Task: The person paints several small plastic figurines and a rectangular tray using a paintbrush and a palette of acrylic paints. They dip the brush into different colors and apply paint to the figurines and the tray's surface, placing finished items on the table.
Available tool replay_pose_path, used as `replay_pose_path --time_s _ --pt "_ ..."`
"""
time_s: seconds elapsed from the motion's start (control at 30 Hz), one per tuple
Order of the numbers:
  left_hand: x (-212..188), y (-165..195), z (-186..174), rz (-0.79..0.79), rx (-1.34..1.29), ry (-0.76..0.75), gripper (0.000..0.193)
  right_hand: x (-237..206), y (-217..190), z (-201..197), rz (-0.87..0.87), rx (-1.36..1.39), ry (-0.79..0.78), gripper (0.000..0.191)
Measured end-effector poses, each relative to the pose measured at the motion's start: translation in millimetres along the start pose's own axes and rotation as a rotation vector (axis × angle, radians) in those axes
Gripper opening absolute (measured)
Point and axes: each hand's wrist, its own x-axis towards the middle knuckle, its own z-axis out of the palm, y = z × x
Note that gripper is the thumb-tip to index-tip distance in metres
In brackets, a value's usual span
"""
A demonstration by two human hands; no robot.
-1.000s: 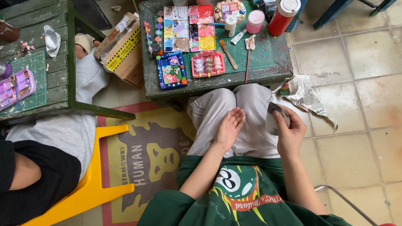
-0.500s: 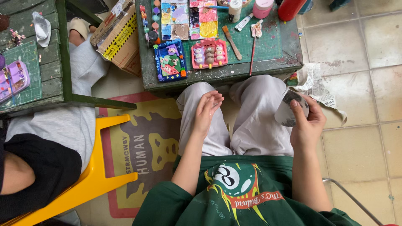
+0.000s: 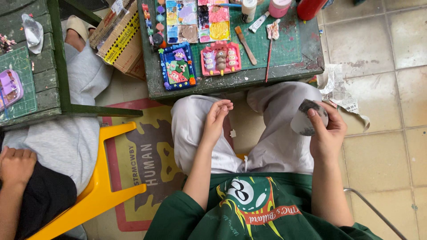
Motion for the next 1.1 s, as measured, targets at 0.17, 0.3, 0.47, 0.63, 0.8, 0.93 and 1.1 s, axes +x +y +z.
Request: replay_pose_path --time_s 0.17,0.3,0.47,0.63,0.8,0.93,1.1 --pt "4.7 5.1 4.8 0.044 0.090 0.030 0.025 11.8 20.0 -1.0 0.078 0.085 -0.009 0.030" --pt "16.2 34.7 -4.4 0.194 0.271 0.173 0.023 28.9 41.5 -1.8 0.154 0.191 0.032 0.036" --pt "36.5 80.2 -38.5 0.342 0.531 0.368 0.021 39.1 66.3 3.8 0.232 0.437 -0.035 0.030" --pt "67.4 98.9 -83.4 0.450 0.993 0.497 0.024 41.4 70.9 5.2 0.270 0.458 -0.074 0.028" --pt "110.9 92.4 -106.9 0.437 1.277 0.528 0.032 44.6 72.6 10.9 0.291 0.470 -0.121 0.028" --pt "135.9 85.4 -102.7 0.324 1.364 0.552 0.033 45.3 76.9 14.5 0.306 0.423 -0.139 0.030" --pt "150.3 79.0 -85.2 0.275 1.415 0.596 0.042 46.9 83.6 12.2 0.348 0.369 -0.146 0.034"
